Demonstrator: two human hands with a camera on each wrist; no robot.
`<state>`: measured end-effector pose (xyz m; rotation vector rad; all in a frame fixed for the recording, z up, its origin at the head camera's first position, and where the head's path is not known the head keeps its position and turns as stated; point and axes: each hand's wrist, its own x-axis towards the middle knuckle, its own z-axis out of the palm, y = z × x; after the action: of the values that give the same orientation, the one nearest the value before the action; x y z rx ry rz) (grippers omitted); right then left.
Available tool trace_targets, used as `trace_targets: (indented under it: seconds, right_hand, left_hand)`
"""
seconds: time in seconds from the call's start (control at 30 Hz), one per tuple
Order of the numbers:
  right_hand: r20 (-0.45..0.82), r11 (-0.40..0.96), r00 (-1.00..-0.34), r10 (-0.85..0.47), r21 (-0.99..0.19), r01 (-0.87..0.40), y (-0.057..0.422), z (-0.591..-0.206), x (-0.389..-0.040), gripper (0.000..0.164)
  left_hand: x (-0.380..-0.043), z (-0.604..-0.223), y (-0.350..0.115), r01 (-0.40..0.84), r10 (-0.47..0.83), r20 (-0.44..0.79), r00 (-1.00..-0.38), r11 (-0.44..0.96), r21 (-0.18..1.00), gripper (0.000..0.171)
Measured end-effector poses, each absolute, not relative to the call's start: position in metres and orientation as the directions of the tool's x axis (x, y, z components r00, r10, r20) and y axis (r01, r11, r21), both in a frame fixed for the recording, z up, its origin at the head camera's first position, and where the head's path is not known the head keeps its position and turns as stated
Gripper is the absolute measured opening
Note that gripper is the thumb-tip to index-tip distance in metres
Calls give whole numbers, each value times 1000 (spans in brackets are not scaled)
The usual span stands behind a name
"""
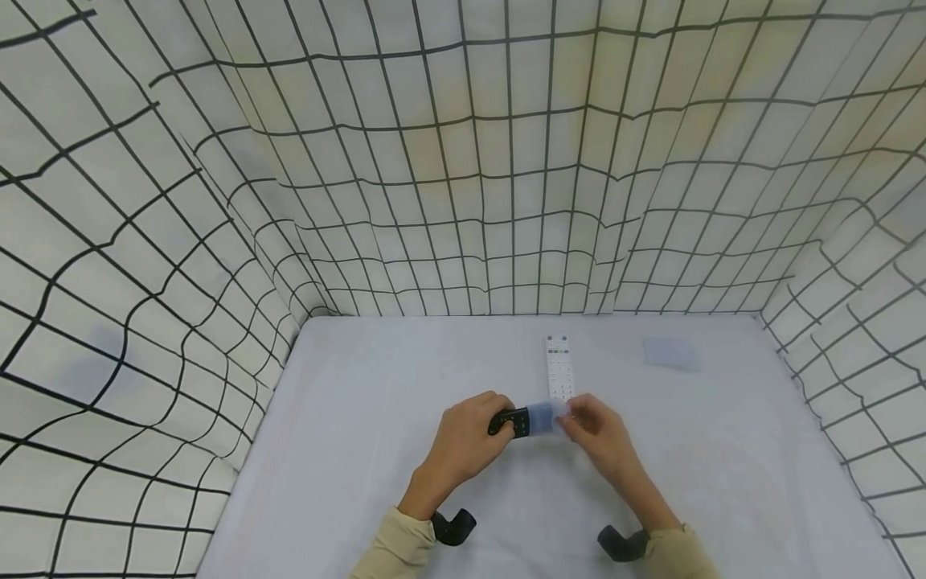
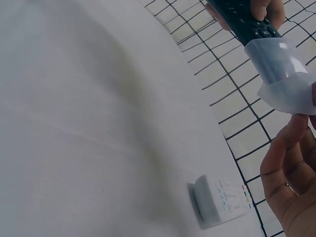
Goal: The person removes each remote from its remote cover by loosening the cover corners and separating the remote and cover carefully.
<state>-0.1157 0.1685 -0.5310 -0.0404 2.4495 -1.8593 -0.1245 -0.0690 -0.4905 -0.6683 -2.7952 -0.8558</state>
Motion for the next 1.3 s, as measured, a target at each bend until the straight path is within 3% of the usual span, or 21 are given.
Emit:
trace_targets:
  seconds: [0.83, 1.3]
  right_hand:
    - [-95, 323, -994, -58, -944, 71, 173, -529, -119, 18]
    - [-79, 282, -994, -77, -958, 54, 176, -531, -119, 20]
  left_hand:
    - [-124, -488, -69, 436, 378, 222, -899, 730, 526, 9]
    - [-124, -492, -72, 418, 374, 196, -907, 728, 544, 9]
